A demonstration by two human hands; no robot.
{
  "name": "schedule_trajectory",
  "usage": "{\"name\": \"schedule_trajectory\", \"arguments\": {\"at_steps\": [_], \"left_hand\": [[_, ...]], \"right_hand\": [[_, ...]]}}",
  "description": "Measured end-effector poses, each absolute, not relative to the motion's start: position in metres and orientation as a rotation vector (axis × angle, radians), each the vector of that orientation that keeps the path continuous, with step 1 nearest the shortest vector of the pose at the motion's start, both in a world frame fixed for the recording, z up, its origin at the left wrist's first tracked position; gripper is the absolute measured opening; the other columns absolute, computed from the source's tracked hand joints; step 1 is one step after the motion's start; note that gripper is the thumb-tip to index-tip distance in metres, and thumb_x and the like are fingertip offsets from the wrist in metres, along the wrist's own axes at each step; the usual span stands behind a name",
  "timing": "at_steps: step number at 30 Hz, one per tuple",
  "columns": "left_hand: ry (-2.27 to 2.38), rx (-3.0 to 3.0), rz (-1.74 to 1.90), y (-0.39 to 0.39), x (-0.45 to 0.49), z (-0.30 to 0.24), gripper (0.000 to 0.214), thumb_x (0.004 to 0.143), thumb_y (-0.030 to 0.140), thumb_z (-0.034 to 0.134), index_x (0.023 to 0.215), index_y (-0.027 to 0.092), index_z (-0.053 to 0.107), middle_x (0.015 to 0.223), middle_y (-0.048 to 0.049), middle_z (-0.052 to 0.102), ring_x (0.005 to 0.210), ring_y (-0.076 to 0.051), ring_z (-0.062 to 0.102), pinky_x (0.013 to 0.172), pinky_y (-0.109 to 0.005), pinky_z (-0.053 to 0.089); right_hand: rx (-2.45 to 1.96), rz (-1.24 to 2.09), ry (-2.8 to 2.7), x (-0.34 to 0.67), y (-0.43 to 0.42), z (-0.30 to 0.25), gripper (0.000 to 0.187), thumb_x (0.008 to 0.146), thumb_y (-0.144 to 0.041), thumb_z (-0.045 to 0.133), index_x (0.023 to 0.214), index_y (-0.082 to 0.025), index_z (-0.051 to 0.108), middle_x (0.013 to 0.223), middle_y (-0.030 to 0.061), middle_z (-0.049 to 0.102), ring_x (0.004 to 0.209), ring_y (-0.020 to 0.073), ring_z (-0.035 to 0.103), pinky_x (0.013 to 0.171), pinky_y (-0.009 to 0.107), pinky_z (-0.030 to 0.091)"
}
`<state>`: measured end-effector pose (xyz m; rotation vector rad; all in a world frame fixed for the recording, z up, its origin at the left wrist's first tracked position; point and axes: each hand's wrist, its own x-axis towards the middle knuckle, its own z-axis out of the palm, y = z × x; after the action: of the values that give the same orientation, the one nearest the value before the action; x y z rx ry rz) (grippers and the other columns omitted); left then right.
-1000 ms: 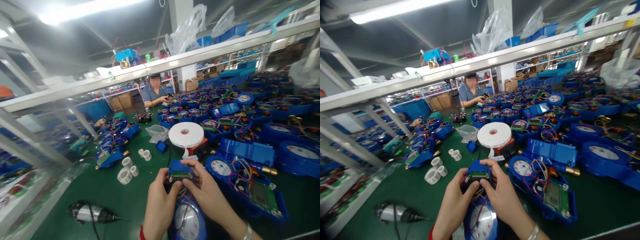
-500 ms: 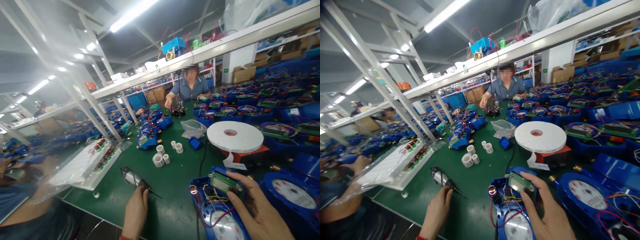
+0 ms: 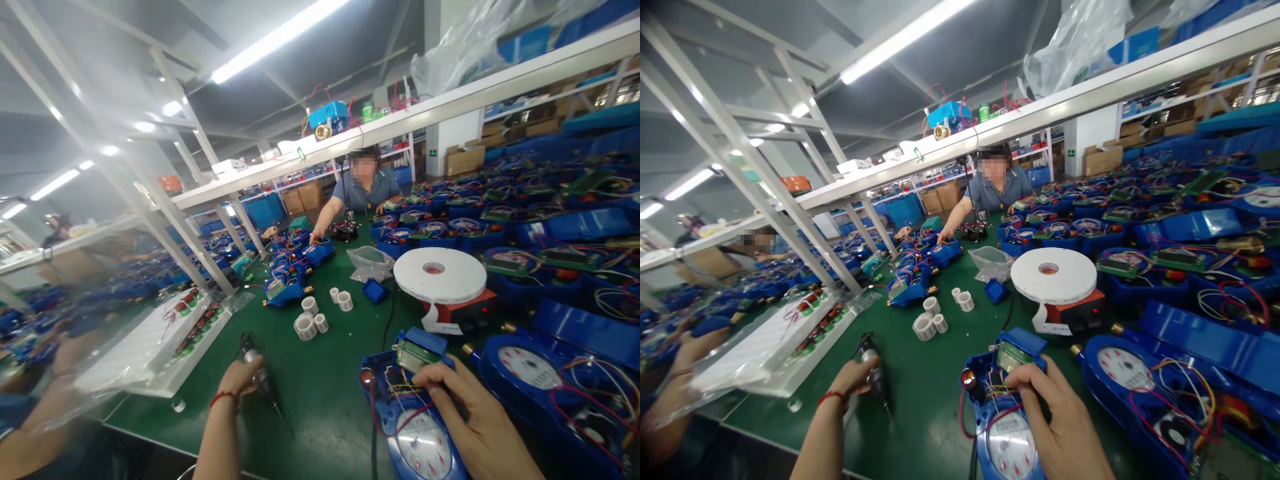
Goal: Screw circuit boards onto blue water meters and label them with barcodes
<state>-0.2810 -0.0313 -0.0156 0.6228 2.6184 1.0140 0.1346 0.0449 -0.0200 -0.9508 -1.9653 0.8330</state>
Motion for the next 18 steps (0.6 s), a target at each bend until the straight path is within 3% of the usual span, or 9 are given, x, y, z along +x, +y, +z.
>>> {"name": "schedule_trajectory", "arguments": {"at_steps": [4, 8, 11, 13, 16, 18], "left_hand": [[2.191, 0.399, 1.328, -0.048, -0.261, -0.020, 0.022, 0.093, 0.034, 0.057, 0.097, 0.013, 0.061, 0.086, -0.0018, 0.064, 0.069, -0.013, 0.062, 0.061, -0.028, 0.054], [1.724, 0.299, 1.686, -0.059, -0.236, -0.018, 0.008, 0.085, 0.016, 0.051, 0.084, 0.013, 0.059, 0.075, -0.0027, 0.062, 0.061, -0.010, 0.061, 0.059, -0.023, 0.055], [1.418, 0.319, 1.938, -0.055, -0.215, 0.000, 0.021, 0.070, 0.012, 0.056, 0.091, 0.017, 0.060, 0.077, -0.0010, 0.062, 0.059, -0.007, 0.059, 0.061, -0.016, 0.055], [1.265, 0.374, 2.067, -0.045, -0.200, 0.023, 0.032, 0.068, 0.014, 0.058, 0.100, 0.021, 0.061, 0.085, 0.0007, 0.063, 0.065, -0.006, 0.060, 0.065, -0.014, 0.055], [1.041, 0.505, 2.157, -0.017, -0.174, 0.063, 0.045, 0.068, 0.015, 0.064, 0.113, 0.022, 0.061, 0.101, -0.0016, 0.066, 0.080, -0.009, 0.064, 0.075, -0.018, 0.057], [0.936, 0.660, 2.139, 0.013, -0.155, 0.085, 0.047, 0.068, 0.020, 0.072, 0.113, 0.023, 0.061, 0.098, -0.0005, 0.066, 0.080, -0.010, 0.064, 0.077, -0.020, 0.057]], "right_hand": [[-0.972, 0.870, -1.920, 0.134, 0.044, -0.019, 0.020, 0.097, -0.032, 0.043, 0.095, -0.026, 0.062, 0.095, 0.0037, 0.062, 0.097, 0.0212, 0.061, 0.083, 0.028, 0.049], [-0.977, 0.887, -1.924, 0.136, 0.042, -0.017, 0.022, 0.097, -0.032, 0.042, 0.092, -0.027, 0.063, 0.094, 0.0035, 0.063, 0.094, 0.0216, 0.062, 0.081, 0.029, 0.049], [-0.979, 0.878, -1.928, 0.137, 0.041, -0.018, 0.022, 0.097, -0.031, 0.042, 0.090, -0.028, 0.063, 0.092, 0.0024, 0.064, 0.096, 0.0212, 0.063, 0.081, 0.027, 0.050], [-0.987, 0.853, -1.917, 0.137, 0.040, -0.019, 0.021, 0.096, -0.031, 0.043, 0.091, -0.029, 0.064, 0.093, 0.0019, 0.066, 0.102, 0.0216, 0.062, 0.083, 0.026, 0.050], [-1.021, 0.829, -1.883, 0.135, 0.037, -0.020, 0.020, 0.095, -0.032, 0.046, 0.092, -0.029, 0.065, 0.095, 0.0017, 0.068, 0.106, 0.0219, 0.062, 0.083, 0.024, 0.051], [-1.050, 0.822, -1.855, 0.134, 0.036, -0.020, 0.020, 0.094, -0.032, 0.048, 0.091, -0.030, 0.067, 0.093, 0.0010, 0.069, 0.102, 0.0214, 0.064, 0.086, 0.025, 0.051]]}}
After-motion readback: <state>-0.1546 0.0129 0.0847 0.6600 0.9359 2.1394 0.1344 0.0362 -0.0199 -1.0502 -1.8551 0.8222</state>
